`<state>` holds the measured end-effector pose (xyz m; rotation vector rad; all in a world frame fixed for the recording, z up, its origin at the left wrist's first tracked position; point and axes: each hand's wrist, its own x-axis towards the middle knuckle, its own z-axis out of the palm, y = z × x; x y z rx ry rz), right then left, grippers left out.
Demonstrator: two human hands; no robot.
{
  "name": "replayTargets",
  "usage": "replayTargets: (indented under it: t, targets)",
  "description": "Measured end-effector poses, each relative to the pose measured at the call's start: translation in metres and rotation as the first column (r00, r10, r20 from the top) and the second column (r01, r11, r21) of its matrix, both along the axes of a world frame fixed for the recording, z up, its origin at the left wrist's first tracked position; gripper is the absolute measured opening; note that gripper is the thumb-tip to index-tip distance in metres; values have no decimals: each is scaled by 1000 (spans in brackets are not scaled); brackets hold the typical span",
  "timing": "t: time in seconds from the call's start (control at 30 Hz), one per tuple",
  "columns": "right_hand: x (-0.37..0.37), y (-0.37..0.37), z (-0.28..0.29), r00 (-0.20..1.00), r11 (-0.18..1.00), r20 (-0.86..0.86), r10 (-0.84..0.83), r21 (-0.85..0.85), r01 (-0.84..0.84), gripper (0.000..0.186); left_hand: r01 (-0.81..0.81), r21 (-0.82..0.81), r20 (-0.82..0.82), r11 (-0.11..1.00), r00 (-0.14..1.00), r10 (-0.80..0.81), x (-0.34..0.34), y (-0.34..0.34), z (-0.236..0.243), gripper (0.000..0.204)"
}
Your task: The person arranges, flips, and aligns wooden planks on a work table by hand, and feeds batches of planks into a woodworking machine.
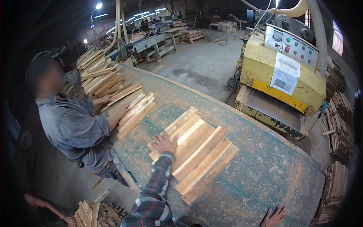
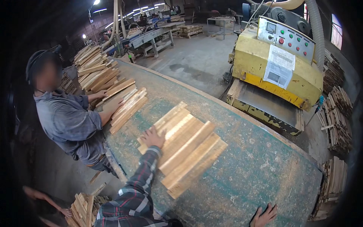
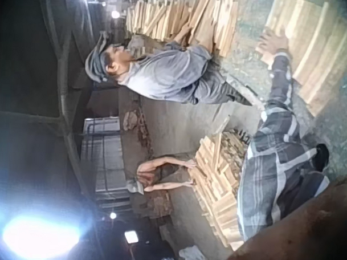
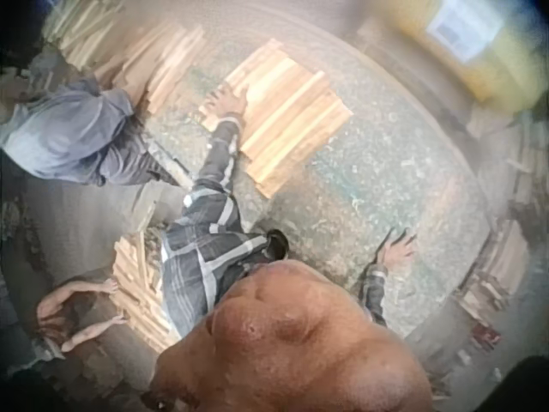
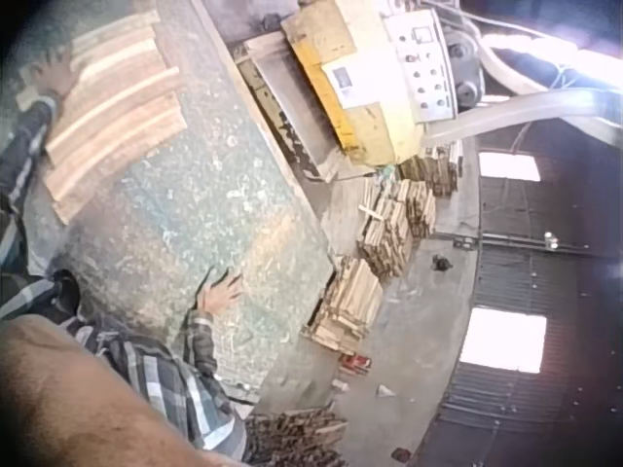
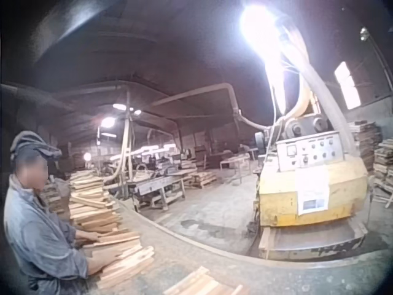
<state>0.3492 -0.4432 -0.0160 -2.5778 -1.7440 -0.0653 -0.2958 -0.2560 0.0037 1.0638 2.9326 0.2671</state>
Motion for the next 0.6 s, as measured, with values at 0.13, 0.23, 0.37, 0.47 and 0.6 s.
replayTargets:
  t: [0.13, 0.23, 0.37, 0.47, 0.6]
  targets:
    - [-26, 2, 13, 980, 996, -200, -4, 83, 21, 67, 34, 28, -20, 999, 999, -33, 84, -31, 8, 95]
    - [-80, -17, 9, 891, 975, -414, 187, 188, -117, 71, 82, 48, -52, 996, 995, -79, 134, -63, 7, 92]
    - [-175, -46, 22, 747, 951, -606, 274, 287, -116, 75, 218, 126, -87, 968, 974, -208, 205, -99, -5, 85]
    - [-213, -61, 51, 800, 987, -579, 157, 129, -100, 78, 366, 154, -146, 918, 927, -345, 234, -140, -17, 80]
    - [-209, -69, 47, 924, 995, -373, 88, -18, -102, 80, 569, 189, -135, 800, 822, -553, 250, -167, -17, 76]
